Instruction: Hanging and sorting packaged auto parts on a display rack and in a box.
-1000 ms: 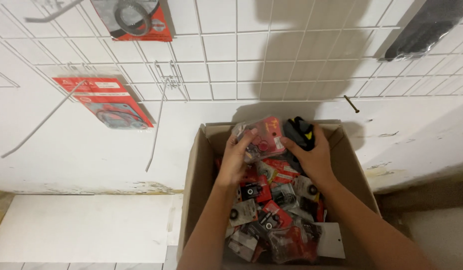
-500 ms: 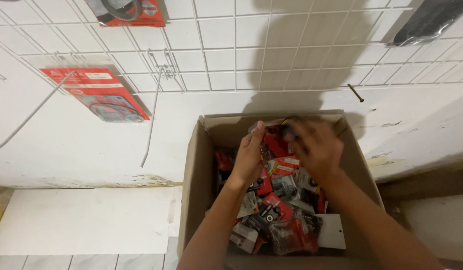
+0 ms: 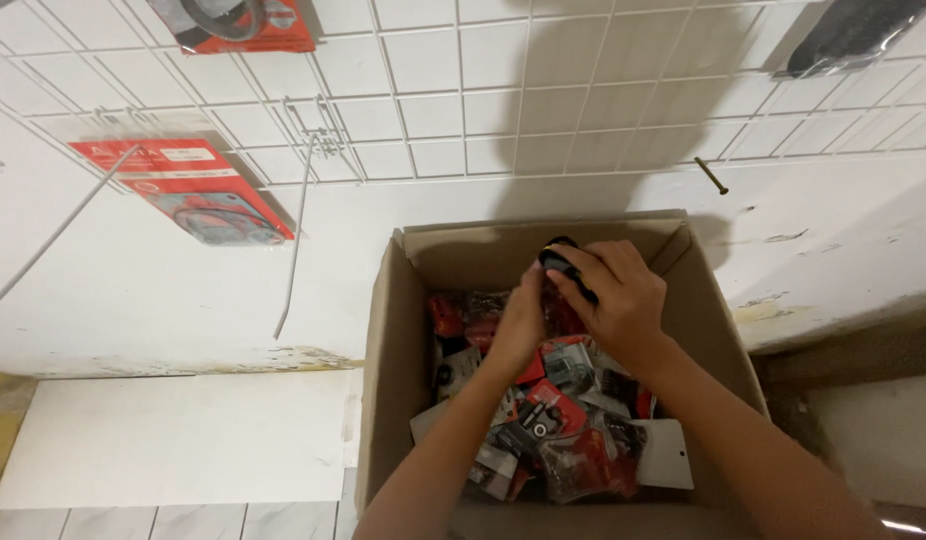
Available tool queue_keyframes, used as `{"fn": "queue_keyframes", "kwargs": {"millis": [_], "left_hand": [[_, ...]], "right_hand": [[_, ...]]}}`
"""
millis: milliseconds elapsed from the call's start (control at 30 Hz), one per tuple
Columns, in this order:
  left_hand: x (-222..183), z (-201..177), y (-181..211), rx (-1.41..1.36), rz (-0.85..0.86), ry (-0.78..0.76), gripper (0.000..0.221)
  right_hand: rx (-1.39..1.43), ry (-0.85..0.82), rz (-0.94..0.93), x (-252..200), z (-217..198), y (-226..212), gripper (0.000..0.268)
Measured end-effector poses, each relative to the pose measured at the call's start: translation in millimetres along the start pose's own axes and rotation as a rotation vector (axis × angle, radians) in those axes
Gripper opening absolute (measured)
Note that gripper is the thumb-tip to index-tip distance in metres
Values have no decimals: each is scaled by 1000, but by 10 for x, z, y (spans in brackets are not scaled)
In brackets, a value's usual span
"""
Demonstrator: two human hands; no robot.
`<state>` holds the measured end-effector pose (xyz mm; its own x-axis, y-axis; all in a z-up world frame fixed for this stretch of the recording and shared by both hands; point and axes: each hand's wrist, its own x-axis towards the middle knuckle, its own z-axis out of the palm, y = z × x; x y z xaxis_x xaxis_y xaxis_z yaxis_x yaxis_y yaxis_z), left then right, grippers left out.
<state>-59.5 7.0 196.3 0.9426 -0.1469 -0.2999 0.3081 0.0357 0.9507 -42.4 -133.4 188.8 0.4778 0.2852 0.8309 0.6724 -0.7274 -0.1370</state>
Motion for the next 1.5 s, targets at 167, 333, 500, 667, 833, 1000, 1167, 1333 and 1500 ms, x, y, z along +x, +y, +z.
{"fn": "queue_keyframes", "kwargs": {"millis": [167, 333, 500, 667, 833, 1000, 1167, 1333, 1500], "left_hand": [[54, -152, 112, -212, -18, 142, 79], [268, -37, -302, -469, -94, 83, 57], [597, -11, -722, -701, -226, 5, 50], [626, -85, -761, -883, -271, -84, 47], [115, -75, -23, -862, -85, -189, 46], [332, -157, -332, -1223, 237, -75, 48], [156, -108, -136, -1341, 277, 56, 44], [271, -135, -219, -1388, 34, 14, 45], [56, -36, -14, -1097, -150, 200, 34]], "right_hand": [[0, -14, 12, -192, 73, 223, 23], [-22, -32, 22, -54, 65, 204, 24], [194, 2, -417, 87, 6, 206, 16], [-87, -32, -407, 33, -17, 223, 16], [-33, -71, 17, -62, -11, 343, 16], [190, -55, 335, -10, 51, 57, 22], [81, -100, -34, -153, 46, -188, 27], [-71, -91, -394, -124, 18, 197, 27], [-47, -16, -459, -180, 75, 17, 17]]}}
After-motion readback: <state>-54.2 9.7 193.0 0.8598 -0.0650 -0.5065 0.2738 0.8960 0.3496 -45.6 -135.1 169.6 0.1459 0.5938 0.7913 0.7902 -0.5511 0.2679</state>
